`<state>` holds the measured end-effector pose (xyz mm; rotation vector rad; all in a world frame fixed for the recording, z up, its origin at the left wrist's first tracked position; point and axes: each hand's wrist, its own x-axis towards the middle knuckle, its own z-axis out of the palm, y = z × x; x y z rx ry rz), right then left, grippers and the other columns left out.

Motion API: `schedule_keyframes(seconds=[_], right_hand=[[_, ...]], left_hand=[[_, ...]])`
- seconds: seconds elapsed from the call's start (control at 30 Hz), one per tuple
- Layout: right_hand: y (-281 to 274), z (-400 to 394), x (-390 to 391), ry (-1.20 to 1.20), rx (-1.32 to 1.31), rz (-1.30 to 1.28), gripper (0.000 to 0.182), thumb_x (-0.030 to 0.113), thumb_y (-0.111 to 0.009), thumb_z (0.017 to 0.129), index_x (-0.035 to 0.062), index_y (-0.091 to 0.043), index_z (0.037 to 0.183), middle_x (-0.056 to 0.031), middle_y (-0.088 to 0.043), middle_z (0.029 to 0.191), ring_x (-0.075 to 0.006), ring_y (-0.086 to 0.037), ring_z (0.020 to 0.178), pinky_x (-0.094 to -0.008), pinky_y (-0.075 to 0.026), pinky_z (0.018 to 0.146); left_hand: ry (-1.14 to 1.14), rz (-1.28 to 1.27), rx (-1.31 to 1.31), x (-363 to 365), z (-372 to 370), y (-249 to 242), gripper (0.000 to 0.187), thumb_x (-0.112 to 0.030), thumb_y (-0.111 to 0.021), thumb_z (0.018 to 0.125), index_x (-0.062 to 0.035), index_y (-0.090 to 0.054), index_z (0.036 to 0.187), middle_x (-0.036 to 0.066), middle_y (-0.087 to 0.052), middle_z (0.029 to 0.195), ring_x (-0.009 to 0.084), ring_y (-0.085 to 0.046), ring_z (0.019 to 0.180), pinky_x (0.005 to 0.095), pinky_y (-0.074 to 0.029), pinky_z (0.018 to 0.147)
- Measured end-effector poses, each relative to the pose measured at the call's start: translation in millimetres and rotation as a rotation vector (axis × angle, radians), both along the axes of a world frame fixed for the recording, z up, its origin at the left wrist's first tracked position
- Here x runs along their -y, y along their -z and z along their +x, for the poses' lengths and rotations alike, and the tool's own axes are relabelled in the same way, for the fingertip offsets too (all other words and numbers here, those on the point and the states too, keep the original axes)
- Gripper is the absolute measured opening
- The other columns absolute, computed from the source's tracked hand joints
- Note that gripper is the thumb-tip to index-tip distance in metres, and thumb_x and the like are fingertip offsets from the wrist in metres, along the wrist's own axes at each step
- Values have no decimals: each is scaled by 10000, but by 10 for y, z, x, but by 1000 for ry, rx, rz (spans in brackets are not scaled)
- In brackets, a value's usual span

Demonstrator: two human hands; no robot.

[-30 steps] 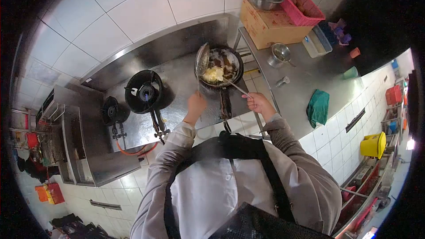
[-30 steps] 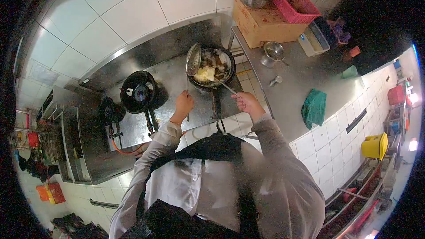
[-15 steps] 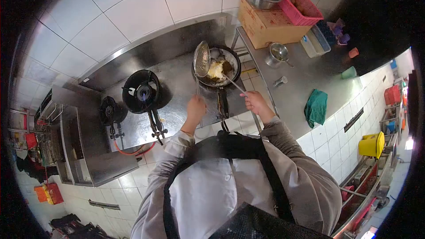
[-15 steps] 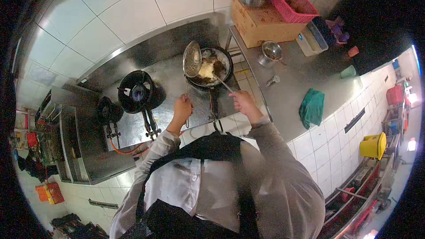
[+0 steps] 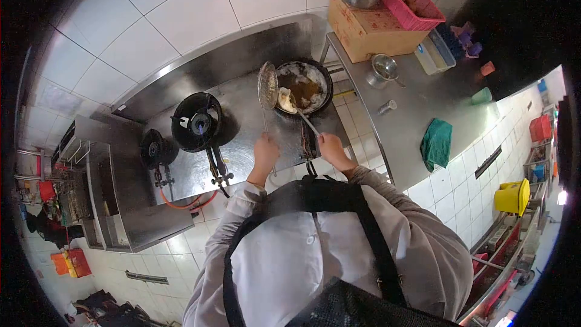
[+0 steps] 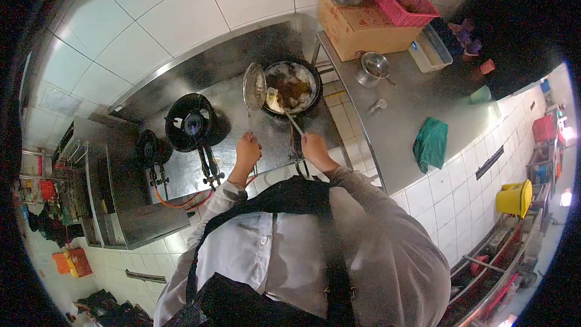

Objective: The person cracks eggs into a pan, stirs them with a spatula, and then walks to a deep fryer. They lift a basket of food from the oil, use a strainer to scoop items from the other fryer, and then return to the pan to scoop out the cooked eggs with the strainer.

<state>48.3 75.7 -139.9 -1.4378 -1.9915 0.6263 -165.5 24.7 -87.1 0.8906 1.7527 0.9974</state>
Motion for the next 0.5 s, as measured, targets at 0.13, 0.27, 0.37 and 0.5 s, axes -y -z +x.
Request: schedule_keyframes(seconds=[0.13,0.27,0.37,0.5], right_hand=[[-124,26,50,-41,98,-110,245,183,-449,894,-8,-564,793,-228,-583,699,-427,-566,683,-516,-435,621],[-129,83,14,-36,145,-71,201,174,-471,885,1,-552,821,-229,-578,672,-419,-571,652,-522,-443,607],[-108,143,-35,-23,207,-112,208,183,-482,885,-11,-526,824,-228,-587,684,-420,-581,632,-496,-475,588],[-169,272,-87,-36,232,-58,200,181,-475,888,-12,-515,848,-233,-593,698,-415,-584,632,-495,-478,592]], left_hand=[[-34,-52,-30,-21,5,40,222,-163,-482,828,19,-514,951,187,-598,671,327,-619,605,434,-478,528],[86,26,-320,-113,-140,764,252,-134,-440,866,0,-485,1074,141,-577,646,256,-558,521,366,-433,452],[117,146,-365,-162,-188,1052,296,-121,-417,901,-13,-482,1169,83,-556,621,159,-507,424,289,-398,376],[77,123,-1,-94,3,275,233,-129,-421,902,-9,-499,1086,89,-567,630,163,-519,433,298,-403,382]])
